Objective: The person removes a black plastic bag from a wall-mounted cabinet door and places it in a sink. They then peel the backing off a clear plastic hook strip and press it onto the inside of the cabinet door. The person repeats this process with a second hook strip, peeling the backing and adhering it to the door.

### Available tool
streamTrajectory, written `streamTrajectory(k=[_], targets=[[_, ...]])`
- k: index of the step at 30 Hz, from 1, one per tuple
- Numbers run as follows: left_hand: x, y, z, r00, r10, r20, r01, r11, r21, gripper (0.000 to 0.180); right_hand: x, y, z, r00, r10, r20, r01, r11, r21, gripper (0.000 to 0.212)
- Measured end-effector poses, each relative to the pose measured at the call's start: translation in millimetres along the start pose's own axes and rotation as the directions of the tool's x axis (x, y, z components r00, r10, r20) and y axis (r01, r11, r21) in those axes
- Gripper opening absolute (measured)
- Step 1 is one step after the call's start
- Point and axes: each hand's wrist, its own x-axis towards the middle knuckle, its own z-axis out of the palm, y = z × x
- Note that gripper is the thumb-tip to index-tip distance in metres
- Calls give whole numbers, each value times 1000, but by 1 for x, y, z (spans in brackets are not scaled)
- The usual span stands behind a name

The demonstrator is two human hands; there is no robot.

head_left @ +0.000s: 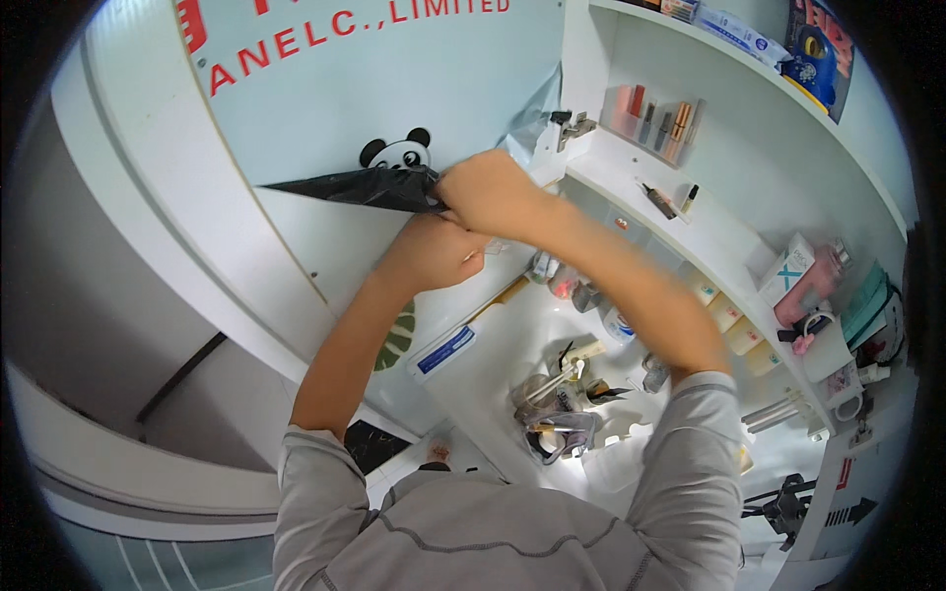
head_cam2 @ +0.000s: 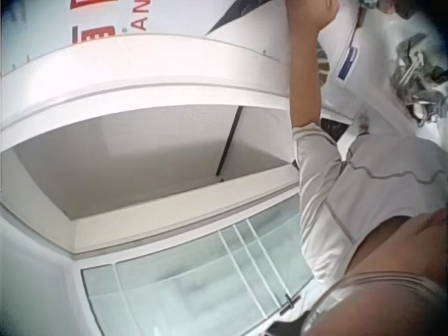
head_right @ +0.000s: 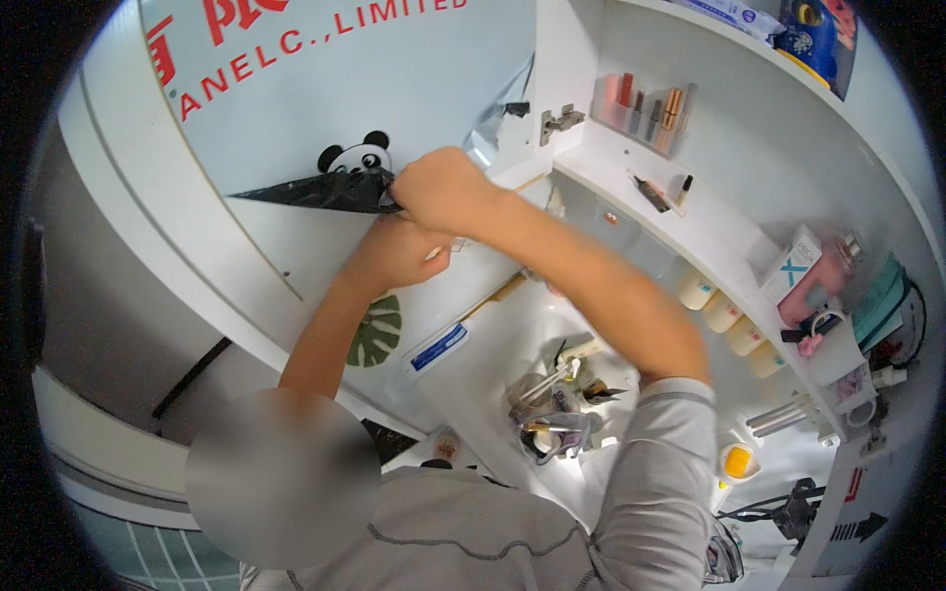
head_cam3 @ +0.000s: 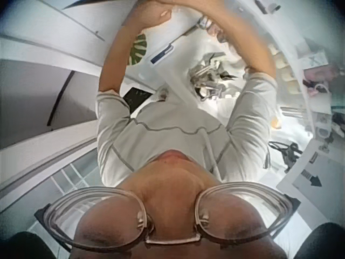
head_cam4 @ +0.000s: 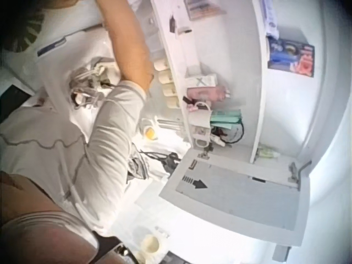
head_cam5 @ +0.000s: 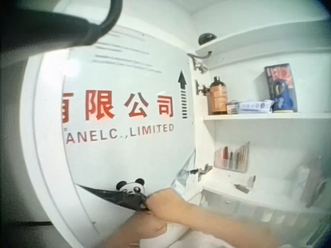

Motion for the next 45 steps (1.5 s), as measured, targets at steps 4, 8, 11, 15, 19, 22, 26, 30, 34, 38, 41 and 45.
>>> streamTrajectory(k=[4,8,11,15,19,22,26,30,34,38,41,45], targets=[[5,6,-3,998,59,1,-59,998,38,8,-4,17,-45,961,-277,-22,270,950,-158,14],[2,11,-7,999,48,-4,-48,999,-17,6,-15,22,-99,946,-305,108,324,906,-273,13],[7,11,-7,999,45,19,-44,997,-59,6,-28,30,-132,964,-217,154,259,893,-367,15],[3,9,-11,998,14,62,-12,999,-38,5,-42,31,-181,992,-71,100,106,907,-408,22],[2,6,-12,997,21,80,-17,999,-48,5,-55,58,-206,931,-343,-127,248,848,-468,31],[-2,3,-14,998,23,51,-19,996,-85,5,-51,61,-201,998,57,-2,-57,988,-141,39],[-6,20,-30,999,33,8,-32,993,-112,6,-39,76,-194,946,275,174,-323,859,399,47],[-2,33,-82,997,72,-19,-73,996,-49,4,-48,106,-211,964,102,244,-245,691,680,32],[0,16,-124,990,32,-140,-9,986,164,5,-35,108,-223,983,104,-148,2,814,580,44],[-1,6,-145,999,41,-18,-36,975,219,4,23,-8,-181,940,-165,-300,240,942,236,55],[-3,1,-145,994,102,-40,-96,986,136,7,68,-61,-150,974,-115,-194,106,993,-59,44],[-1,-5,-143,985,167,-39,-162,979,122,4,90,-66,-131,984,-114,-134,97,987,-128,29]])
